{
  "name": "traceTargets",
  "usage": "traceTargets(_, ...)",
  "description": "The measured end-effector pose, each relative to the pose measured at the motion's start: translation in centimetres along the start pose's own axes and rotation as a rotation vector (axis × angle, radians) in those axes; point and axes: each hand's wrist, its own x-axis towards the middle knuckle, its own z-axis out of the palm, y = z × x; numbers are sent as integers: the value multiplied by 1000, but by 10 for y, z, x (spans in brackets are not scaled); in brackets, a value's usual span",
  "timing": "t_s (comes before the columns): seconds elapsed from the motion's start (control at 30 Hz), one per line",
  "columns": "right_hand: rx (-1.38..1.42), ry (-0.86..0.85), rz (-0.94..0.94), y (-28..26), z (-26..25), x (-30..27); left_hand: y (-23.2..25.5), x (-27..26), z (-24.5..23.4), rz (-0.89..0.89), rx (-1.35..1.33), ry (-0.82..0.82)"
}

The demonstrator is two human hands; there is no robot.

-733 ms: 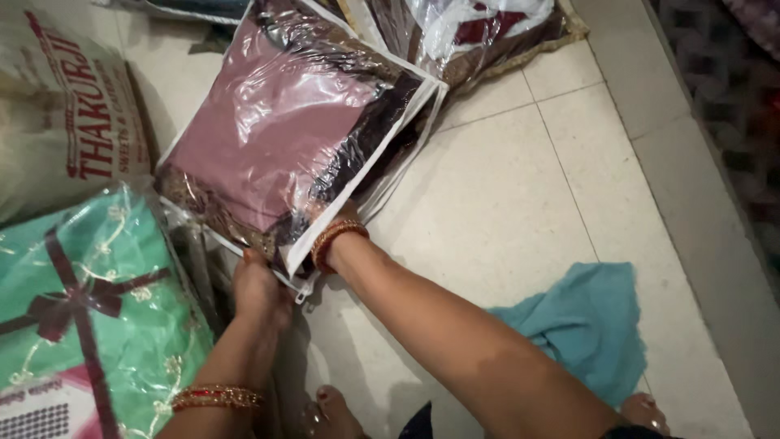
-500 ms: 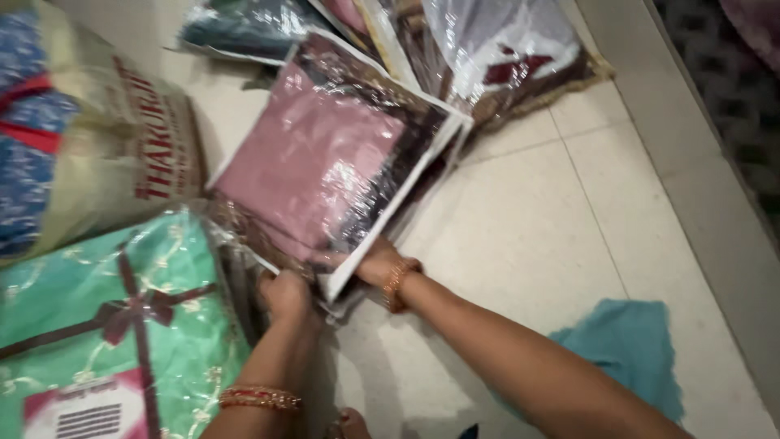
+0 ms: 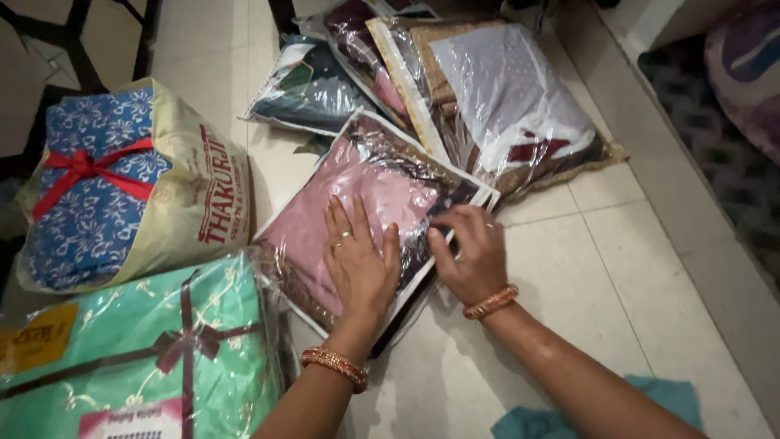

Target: The person sorts through packaged clothing items on the floor, removing pieces of fabric from plastic sleeves and grouping them together.

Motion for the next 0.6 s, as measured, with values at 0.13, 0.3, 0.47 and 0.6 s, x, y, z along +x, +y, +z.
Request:
traceTargets(0.13, -2, -230, -82, 8, 34, 46, -9, 38, 12, -18, 15, -20)
traceTargets(0.3, -386, -629, -231, 28, 57, 71, -23, 55, 32, 3, 263, -110)
traceTargets(0.47, -518, -741, -213, 40, 64, 63, -32, 44, 56, -56, 282, -159)
traceTargets(0.6, -554, -827, -185, 40, 69, 67, -33, 52, 59, -79, 279, -212)
